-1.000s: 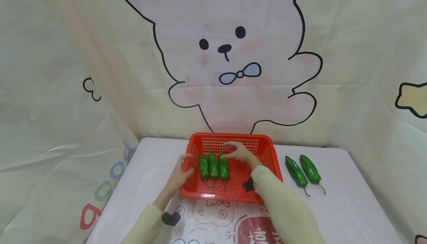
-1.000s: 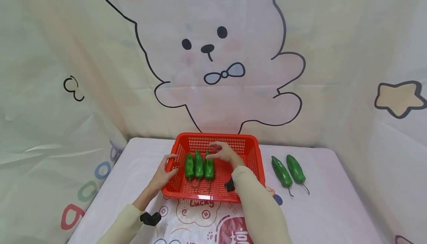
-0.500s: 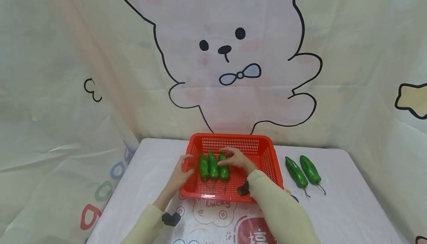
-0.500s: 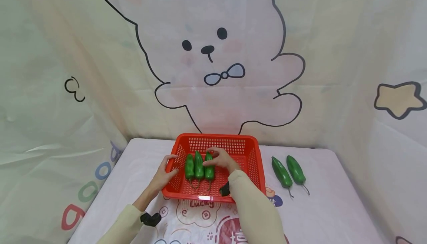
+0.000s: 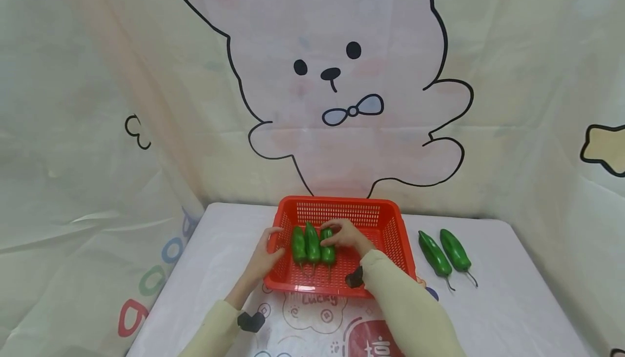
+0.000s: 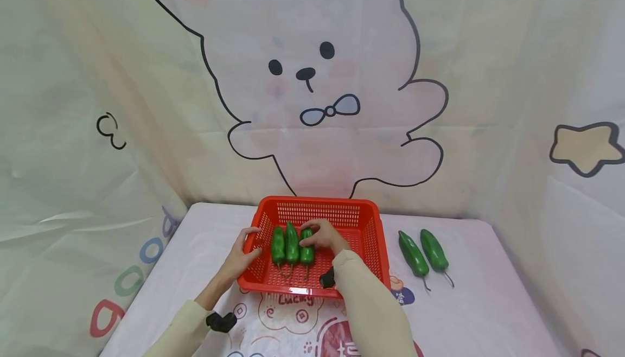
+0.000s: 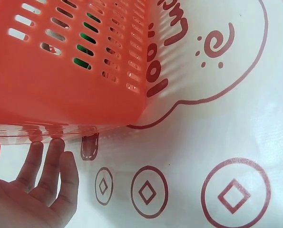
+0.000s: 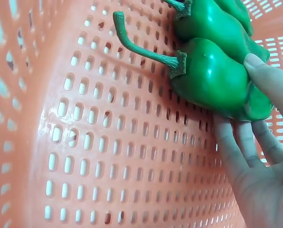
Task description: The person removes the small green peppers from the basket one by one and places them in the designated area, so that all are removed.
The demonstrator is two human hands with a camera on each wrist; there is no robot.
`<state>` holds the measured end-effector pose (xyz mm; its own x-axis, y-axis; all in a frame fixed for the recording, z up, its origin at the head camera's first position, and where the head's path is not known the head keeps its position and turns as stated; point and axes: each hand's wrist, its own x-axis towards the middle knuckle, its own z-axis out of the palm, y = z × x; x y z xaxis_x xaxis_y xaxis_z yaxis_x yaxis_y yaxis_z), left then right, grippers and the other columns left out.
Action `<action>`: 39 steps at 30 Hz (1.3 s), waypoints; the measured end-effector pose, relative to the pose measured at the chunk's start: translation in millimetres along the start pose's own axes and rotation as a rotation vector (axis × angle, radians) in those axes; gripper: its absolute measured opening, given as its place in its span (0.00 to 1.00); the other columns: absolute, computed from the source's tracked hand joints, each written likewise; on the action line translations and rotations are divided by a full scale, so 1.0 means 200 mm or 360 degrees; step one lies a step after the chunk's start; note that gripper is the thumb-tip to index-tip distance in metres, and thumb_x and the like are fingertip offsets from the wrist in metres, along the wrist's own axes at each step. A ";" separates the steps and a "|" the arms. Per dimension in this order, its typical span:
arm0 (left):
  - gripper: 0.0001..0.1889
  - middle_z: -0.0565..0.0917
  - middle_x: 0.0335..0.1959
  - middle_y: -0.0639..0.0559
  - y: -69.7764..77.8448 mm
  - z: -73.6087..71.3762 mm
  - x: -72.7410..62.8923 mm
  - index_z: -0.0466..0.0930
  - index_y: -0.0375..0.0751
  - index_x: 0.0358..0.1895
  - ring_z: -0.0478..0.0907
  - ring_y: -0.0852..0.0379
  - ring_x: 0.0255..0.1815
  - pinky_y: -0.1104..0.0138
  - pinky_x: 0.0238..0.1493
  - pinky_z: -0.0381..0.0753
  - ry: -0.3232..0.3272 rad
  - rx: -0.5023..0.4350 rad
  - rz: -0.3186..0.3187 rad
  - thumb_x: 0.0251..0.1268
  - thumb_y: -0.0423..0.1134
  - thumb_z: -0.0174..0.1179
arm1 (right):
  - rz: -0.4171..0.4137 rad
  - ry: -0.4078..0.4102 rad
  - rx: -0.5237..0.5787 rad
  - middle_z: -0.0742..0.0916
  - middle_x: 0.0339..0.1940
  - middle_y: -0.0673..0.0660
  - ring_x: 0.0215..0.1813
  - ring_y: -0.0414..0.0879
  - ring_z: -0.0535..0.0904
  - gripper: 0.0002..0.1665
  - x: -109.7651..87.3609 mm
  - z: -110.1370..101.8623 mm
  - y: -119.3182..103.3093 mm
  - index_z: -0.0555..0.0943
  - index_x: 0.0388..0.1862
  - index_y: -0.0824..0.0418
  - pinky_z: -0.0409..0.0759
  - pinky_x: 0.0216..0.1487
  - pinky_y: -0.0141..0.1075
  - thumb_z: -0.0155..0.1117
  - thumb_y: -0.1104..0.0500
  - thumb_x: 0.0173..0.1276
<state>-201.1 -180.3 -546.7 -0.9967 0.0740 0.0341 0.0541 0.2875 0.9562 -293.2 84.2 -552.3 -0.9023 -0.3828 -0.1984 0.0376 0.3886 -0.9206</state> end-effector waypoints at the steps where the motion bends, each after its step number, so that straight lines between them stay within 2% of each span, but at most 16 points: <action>1: 0.28 0.67 0.72 0.40 0.00 0.00 0.00 0.64 0.44 0.69 0.73 0.34 0.64 0.49 0.49 0.85 -0.0003 -0.0003 -0.0002 0.69 0.27 0.60 | 0.0004 0.0017 0.0035 0.80 0.56 0.63 0.48 0.54 0.80 0.27 0.00 -0.01 0.00 0.84 0.57 0.65 0.86 0.42 0.46 0.79 0.66 0.58; 6: 0.28 0.67 0.72 0.40 0.00 0.00 0.00 0.65 0.46 0.69 0.73 0.34 0.64 0.49 0.50 0.84 -0.0005 -0.0021 -0.0015 0.69 0.27 0.60 | 0.0010 0.0061 0.0249 0.78 0.57 0.66 0.47 0.55 0.81 0.28 -0.02 -0.05 -0.02 0.81 0.60 0.67 0.86 0.45 0.46 0.77 0.67 0.60; 13: 0.29 0.67 0.72 0.38 0.02 0.01 -0.01 0.64 0.44 0.70 0.73 0.32 0.64 0.46 0.50 0.83 0.0032 -0.0003 -0.0030 0.69 0.26 0.59 | -0.0066 0.0062 0.0367 0.76 0.63 0.68 0.52 0.55 0.81 0.29 -0.03 -0.11 -0.07 0.78 0.64 0.67 0.86 0.48 0.45 0.75 0.66 0.64; 17: 0.28 0.66 0.72 0.34 0.09 0.01 -0.03 0.63 0.39 0.70 0.72 0.28 0.64 0.43 0.50 0.82 0.0017 -0.0026 -0.0018 0.69 0.26 0.58 | -0.0080 0.0044 0.0432 0.73 0.67 0.67 0.55 0.56 0.80 0.32 -0.04 -0.14 -0.12 0.76 0.67 0.66 0.85 0.51 0.49 0.74 0.65 0.65; 23: 0.27 0.66 0.70 0.31 0.18 0.00 -0.08 0.64 0.37 0.68 0.72 0.26 0.61 0.41 0.50 0.81 -0.0010 -0.0072 0.0026 0.68 0.25 0.58 | -0.0078 0.0009 0.0531 0.70 0.71 0.66 0.59 0.60 0.78 0.34 -0.07 -0.18 -0.21 0.75 0.69 0.63 0.83 0.52 0.56 0.74 0.64 0.65; 30: 0.28 0.66 0.70 0.31 0.17 0.00 -0.08 0.63 0.36 0.69 0.72 0.26 0.61 0.39 0.51 0.79 0.0004 -0.0083 0.0024 0.68 0.25 0.58 | -0.0159 -0.0035 0.0742 0.64 0.75 0.66 0.59 0.62 0.78 0.38 -0.10 -0.21 -0.29 0.69 0.74 0.61 0.82 0.54 0.56 0.70 0.70 0.67; 34: 0.27 0.66 0.71 0.32 0.17 0.00 -0.08 0.63 0.37 0.69 0.71 0.27 0.63 0.39 0.52 0.79 0.0005 -0.0082 0.0013 0.68 0.25 0.58 | -0.0202 -0.0013 0.0852 0.63 0.75 0.66 0.57 0.60 0.81 0.39 -0.13 -0.23 -0.33 0.68 0.74 0.60 0.83 0.53 0.53 0.69 0.73 0.66; 39: 0.27 0.65 0.71 0.32 0.19 0.00 -0.08 0.63 0.38 0.69 0.70 0.28 0.64 0.39 0.53 0.79 0.0002 -0.0082 0.0021 0.69 0.26 0.58 | -0.0294 -0.0032 0.0882 0.63 0.75 0.68 0.52 0.57 0.83 0.40 -0.18 -0.25 -0.37 0.66 0.76 0.63 0.85 0.49 0.49 0.67 0.74 0.67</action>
<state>-182.6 -170.1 -512.0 -0.9960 0.0764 0.0469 0.0638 0.2367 0.9695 -285.4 110.8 -460.7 -0.9071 -0.4205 -0.0190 0.1041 -0.1803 -0.9781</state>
